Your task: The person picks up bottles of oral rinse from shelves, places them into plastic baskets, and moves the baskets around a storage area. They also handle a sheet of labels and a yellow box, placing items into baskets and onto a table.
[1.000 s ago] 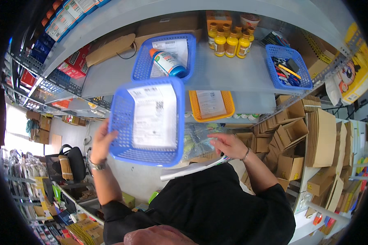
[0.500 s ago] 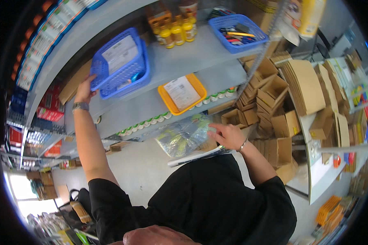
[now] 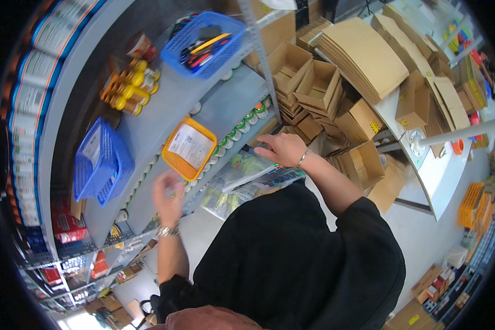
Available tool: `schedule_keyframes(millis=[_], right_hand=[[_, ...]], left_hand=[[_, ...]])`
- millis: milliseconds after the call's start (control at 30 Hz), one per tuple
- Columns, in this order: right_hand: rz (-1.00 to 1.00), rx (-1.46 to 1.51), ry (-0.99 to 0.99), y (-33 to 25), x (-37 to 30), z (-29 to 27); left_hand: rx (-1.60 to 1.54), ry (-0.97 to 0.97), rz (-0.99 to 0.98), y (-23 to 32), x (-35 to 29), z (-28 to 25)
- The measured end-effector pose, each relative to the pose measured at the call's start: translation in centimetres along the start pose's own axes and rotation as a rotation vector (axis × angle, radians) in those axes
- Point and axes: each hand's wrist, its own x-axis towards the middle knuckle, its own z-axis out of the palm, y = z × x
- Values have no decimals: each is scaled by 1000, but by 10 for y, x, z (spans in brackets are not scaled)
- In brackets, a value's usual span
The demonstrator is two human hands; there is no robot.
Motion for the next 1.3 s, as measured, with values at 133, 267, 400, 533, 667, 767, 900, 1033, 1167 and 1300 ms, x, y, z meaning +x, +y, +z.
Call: schedule_keyframes(millis=[133,267,400,533,667,767,900,1033,1167,1300], right_hand=[[26,29,28,43,-14,-26],[135,86,42,86,-46,-58],[225,68,63,118,-82,-84],[365,35,121,144,-115,-96],[527,57,159,155,-130,-104],[515,77,158,157,-124,-105],[396,93,103,155,-90,-103],[232,87,-34,141,-44,-92],[37,90,-168,117,8,-69],[-137,60,-296,78,46,-37]], left_hand=[[-281,-254,-293,-46,84,138],[-322,-95,-568,-105,192,239],[55,71,-458,-164,279,289],[131,107,-634,-175,341,305],[132,106,-700,-177,364,320],[124,122,-683,-181,344,318],[66,135,-577,-184,285,305],[-114,30,-388,-144,191,276],[-416,-5,-255,-7,114,165],[-540,239,-127,49,53,30]])
